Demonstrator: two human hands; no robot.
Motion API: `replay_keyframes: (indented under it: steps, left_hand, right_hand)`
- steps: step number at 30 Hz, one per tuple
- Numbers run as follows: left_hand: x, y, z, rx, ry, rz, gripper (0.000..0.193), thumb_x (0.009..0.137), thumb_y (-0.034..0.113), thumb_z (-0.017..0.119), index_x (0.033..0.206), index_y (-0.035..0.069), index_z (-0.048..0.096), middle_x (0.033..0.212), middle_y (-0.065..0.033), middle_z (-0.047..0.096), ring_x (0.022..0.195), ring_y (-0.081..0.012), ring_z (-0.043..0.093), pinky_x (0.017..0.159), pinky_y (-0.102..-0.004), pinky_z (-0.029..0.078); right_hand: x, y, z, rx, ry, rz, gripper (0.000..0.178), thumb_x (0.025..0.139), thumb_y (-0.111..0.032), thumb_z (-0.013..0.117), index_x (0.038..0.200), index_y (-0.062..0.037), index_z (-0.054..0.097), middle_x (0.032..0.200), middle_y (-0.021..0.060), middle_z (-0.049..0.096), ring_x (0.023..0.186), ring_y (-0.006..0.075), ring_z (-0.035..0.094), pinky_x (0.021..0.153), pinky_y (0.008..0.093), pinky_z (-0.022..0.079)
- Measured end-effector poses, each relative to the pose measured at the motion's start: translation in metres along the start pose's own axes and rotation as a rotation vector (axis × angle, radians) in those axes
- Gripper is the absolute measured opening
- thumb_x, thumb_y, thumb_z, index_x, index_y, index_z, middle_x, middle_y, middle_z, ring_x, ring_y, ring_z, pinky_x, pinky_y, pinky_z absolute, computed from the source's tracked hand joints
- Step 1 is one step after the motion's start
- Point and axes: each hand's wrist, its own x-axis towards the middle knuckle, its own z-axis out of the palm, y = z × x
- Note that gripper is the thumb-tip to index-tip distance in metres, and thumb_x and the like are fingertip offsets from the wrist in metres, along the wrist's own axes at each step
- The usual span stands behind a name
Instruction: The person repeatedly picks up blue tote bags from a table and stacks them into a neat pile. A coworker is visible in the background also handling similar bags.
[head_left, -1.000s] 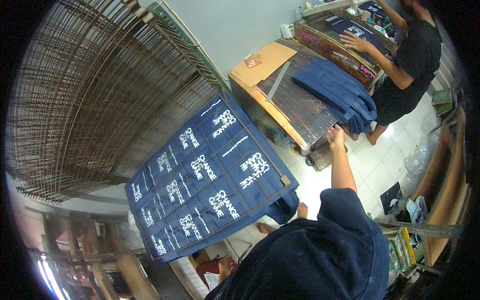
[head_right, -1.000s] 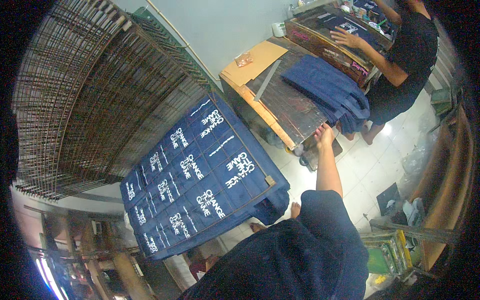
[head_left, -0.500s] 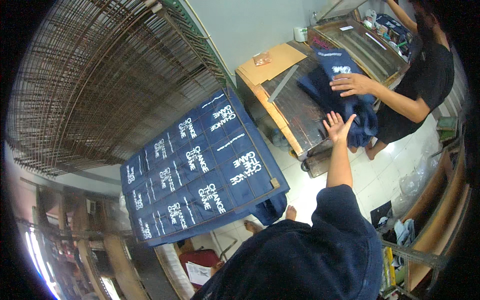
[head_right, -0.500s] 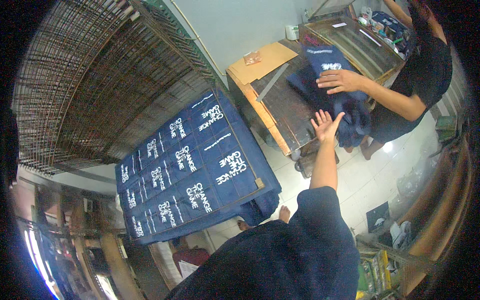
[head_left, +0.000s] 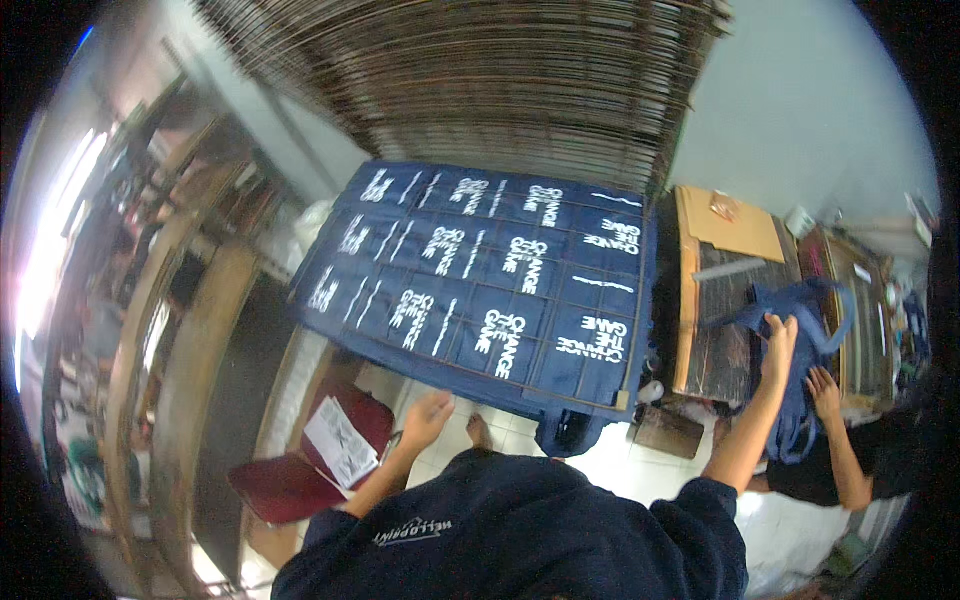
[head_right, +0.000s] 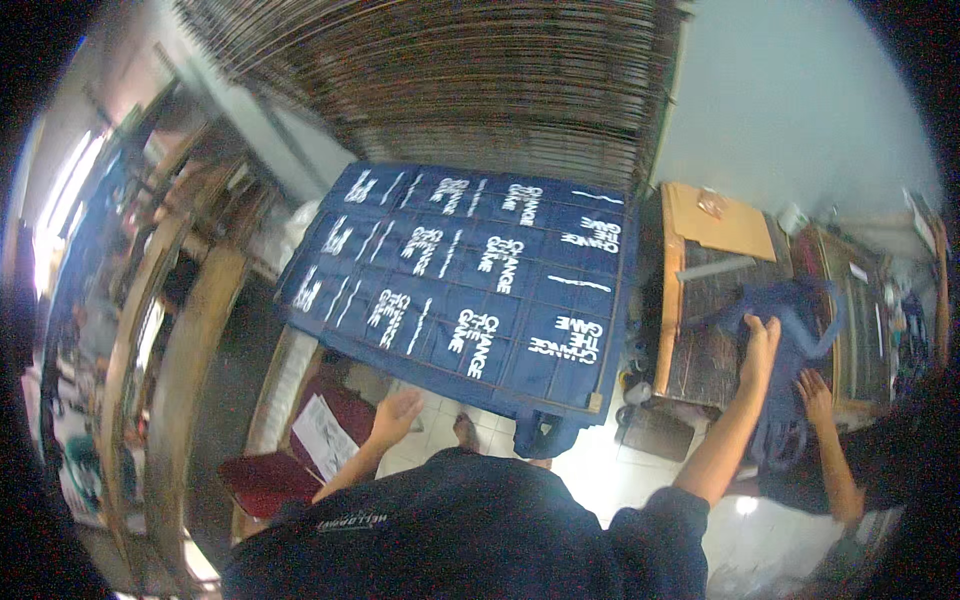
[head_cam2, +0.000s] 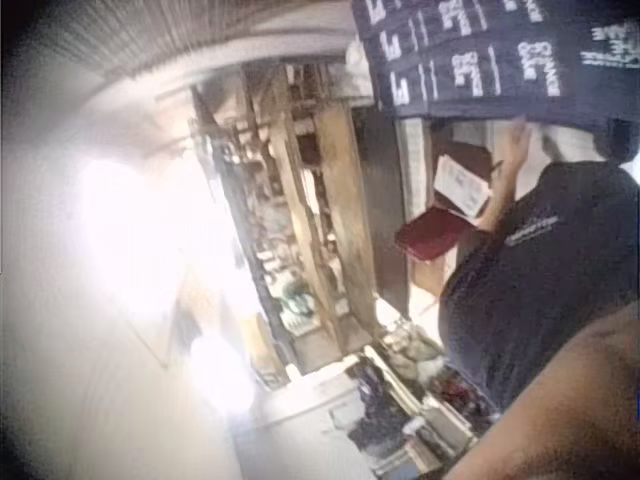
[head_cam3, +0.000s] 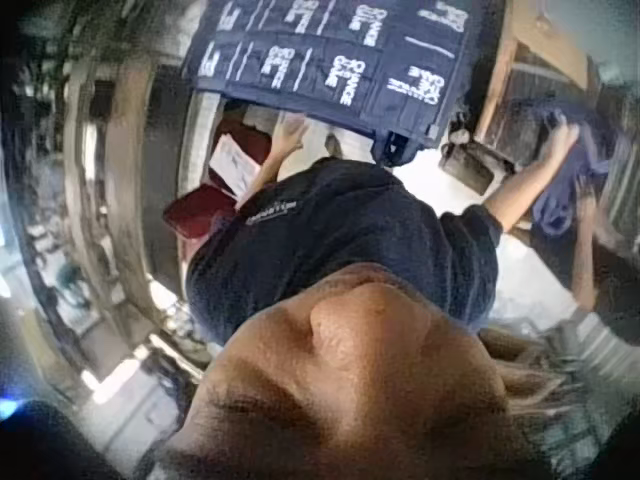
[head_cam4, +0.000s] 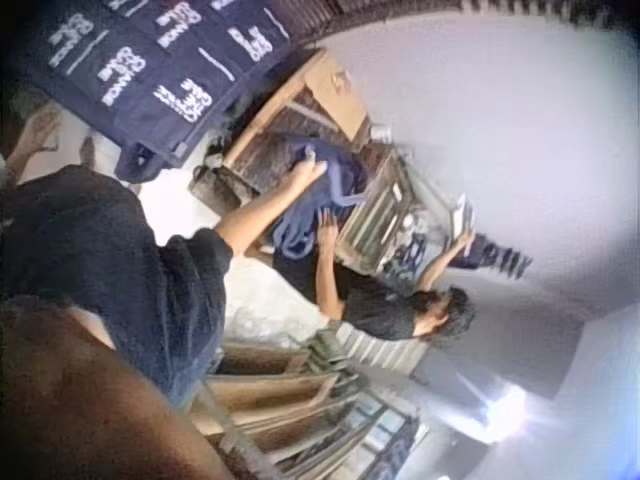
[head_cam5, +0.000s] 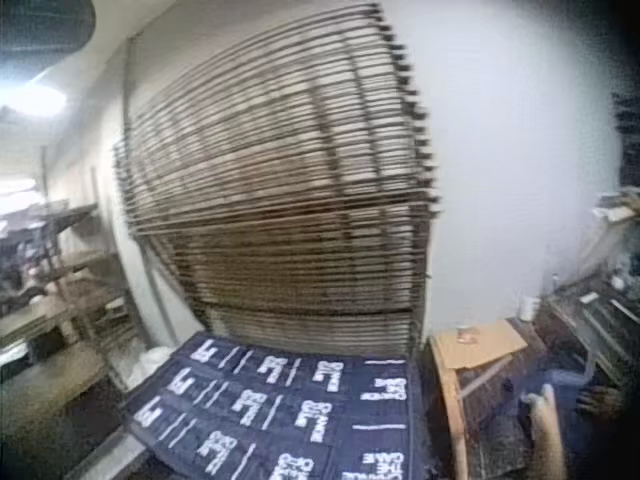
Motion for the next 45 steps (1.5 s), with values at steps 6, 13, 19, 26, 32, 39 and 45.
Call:
replay_keyframes:
  steps: [6,13,19,26,32,39,45]
  left_hand:
    - [0.053,0.104,0.055,-0.422,-0.603,-0.222,0.048,0.088,0.044,0.046,0.115,0.005,0.051,0.112,-0.0068,0.055,0.102,-0.017,0.051,0.084,-0.0339,0.042]
    - [0.049,0.147,0.095,-1.144,-1.228,-0.612,0.105,0.064,0.085,0.017,0.14,0.013,0.009,0.139,-0.0196,0.024,0.125,-0.0373,0.029,0.098,-0.0511,0.03]
    - [0.085,0.118,0.036,-1.905,-1.015,-0.665,0.091,0.068,0.078,0.033,0.13,0.011,0.032,0.128,-0.0199,0.04,0.113,-0.0361,0.043,0.077,-0.0381,0.045]
    - [0.144,0.056,-0.062,-1.419,-0.097,-0.54,0.046,0.083,0.023,0.05,0.126,0.012,0.039,0.099,-0.0054,0.055,0.068,-0.0146,0.051,0.05,-0.0249,0.038]
    - [0.237,0.006,-0.119,-1.228,-0.144,-0.315,0.04,0.083,0.011,0.046,0.123,0.013,0.048,0.097,0.0001,0.054,0.073,-0.0095,0.05,0.053,-0.0226,0.039]
    - [0.366,-0.008,-0.17,-1.06,-0.032,-0.132,0.042,0.084,0.009,0.048,0.126,0.015,0.046,0.107,-0.0003,0.054,0.085,-0.0108,0.05,0.058,-0.025,0.043]
    - [0.397,-0.041,-0.214,-0.839,0.331,-0.142,0.066,0.079,0.02,0.063,0.135,0.013,0.029,0.121,-0.0096,0.047,0.095,-0.0165,0.052,0.067,-0.0285,0.047]
  right_hand:
    - [-0.064,-0.157,0.059,0.403,-0.509,-0.089,0.026,0.07,-0.003,0.054,0.095,-0.0032,0.047,0.095,0.0043,0.05,0.09,0.0143,0.048,0.082,0.0259,0.037]
    - [-0.154,-0.231,0.111,0.63,-0.595,-0.129,0.028,0.069,-0.002,0.055,0.095,-0.0045,0.046,0.092,0.0058,0.053,0.085,0.0172,0.053,0.077,0.0318,0.045]
    - [-0.191,-0.229,0.144,0.583,-0.603,-0.095,0.034,0.065,-0.002,0.054,0.098,-0.0036,0.045,0.094,0.0069,0.054,0.086,0.0196,0.054,0.076,0.0328,0.047]
    - [-0.222,-0.204,0.22,0.257,-0.808,0.178,0.054,0.068,-0.005,0.052,0.121,-0.0049,0.039,0.092,0.0065,0.056,0.068,0.016,0.057,0.038,0.0262,0.042]
    - [-0.21,-0.17,0.322,-0.133,-0.796,0.243,0.032,0.073,-0.007,0.054,0.103,-0.0075,0.044,0.092,0.0044,0.05,0.076,0.0179,0.053,0.043,0.0277,0.04]
    - [-0.17,-0.12,0.444,0.055,-0.634,0.368,0.06,0.073,-0.005,0.057,0.127,-0.007,0.03,0.113,0.0064,0.043,0.092,0.0176,0.044,0.062,0.0374,0.035]
    - [-0.143,-0.057,0.57,0.302,-0.662,0.435,0.048,0.075,-0.002,0.056,0.117,-0.0091,0.034,0.112,0.0059,0.041,0.092,0.0184,0.042,0.061,0.0355,0.035]
